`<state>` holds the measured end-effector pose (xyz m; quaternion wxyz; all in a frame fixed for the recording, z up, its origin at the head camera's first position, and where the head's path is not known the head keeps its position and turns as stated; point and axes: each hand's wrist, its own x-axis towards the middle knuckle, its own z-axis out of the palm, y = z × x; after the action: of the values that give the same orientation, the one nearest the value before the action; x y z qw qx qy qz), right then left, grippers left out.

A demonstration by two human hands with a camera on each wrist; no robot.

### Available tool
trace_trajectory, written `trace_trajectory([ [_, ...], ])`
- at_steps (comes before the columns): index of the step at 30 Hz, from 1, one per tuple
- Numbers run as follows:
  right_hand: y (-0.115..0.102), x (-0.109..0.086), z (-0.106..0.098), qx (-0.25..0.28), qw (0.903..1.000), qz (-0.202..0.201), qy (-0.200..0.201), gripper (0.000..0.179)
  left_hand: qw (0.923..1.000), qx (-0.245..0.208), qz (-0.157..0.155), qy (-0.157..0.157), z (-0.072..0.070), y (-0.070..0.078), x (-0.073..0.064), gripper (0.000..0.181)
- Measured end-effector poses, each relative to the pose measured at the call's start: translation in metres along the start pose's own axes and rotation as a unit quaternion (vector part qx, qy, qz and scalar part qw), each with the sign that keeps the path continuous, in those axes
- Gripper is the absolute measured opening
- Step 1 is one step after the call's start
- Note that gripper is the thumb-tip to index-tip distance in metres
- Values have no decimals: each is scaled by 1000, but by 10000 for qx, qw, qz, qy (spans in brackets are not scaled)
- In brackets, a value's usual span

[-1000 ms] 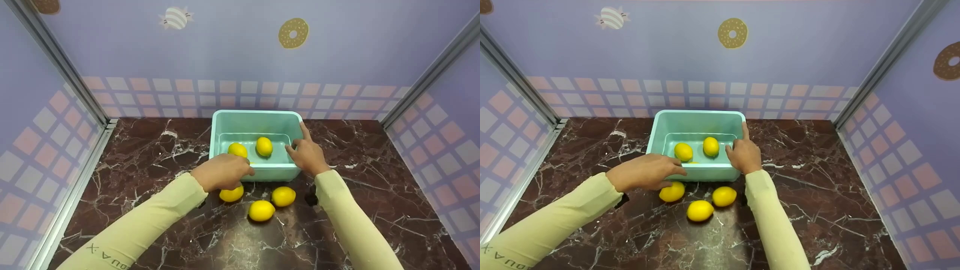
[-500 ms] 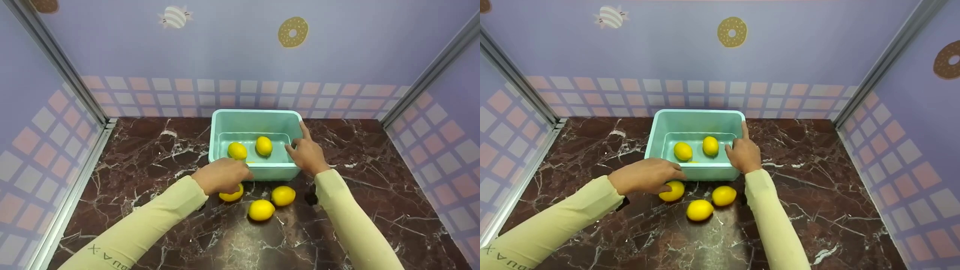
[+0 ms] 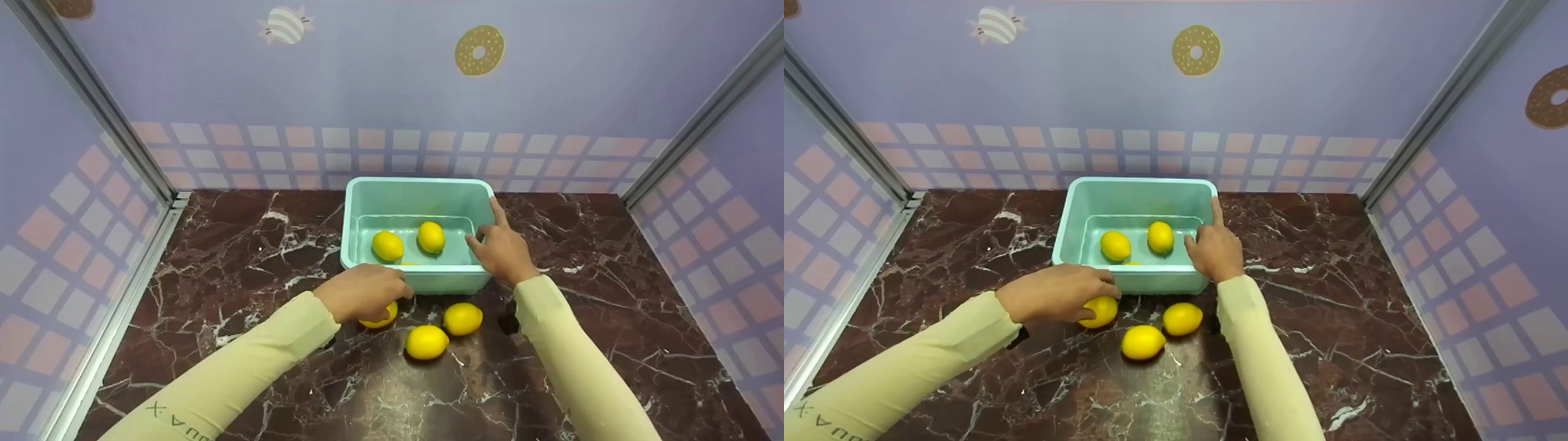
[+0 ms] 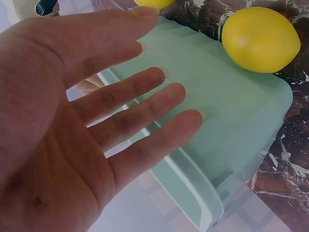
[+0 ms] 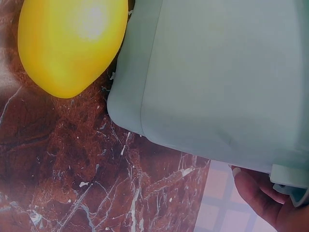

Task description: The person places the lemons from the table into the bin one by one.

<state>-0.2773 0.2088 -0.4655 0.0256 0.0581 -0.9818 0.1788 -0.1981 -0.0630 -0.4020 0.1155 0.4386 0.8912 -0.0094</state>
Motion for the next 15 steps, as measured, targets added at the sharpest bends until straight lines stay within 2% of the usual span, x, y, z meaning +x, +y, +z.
trace_trajectory([
  [9,0,0,0,38,10000,13,-11,41,10000,-86,31,18,8,-1,0,42],
  [15,0,-1,0,10,10000,16,-1,40,9999,-82,17,56,13,-1,-1,37],
])
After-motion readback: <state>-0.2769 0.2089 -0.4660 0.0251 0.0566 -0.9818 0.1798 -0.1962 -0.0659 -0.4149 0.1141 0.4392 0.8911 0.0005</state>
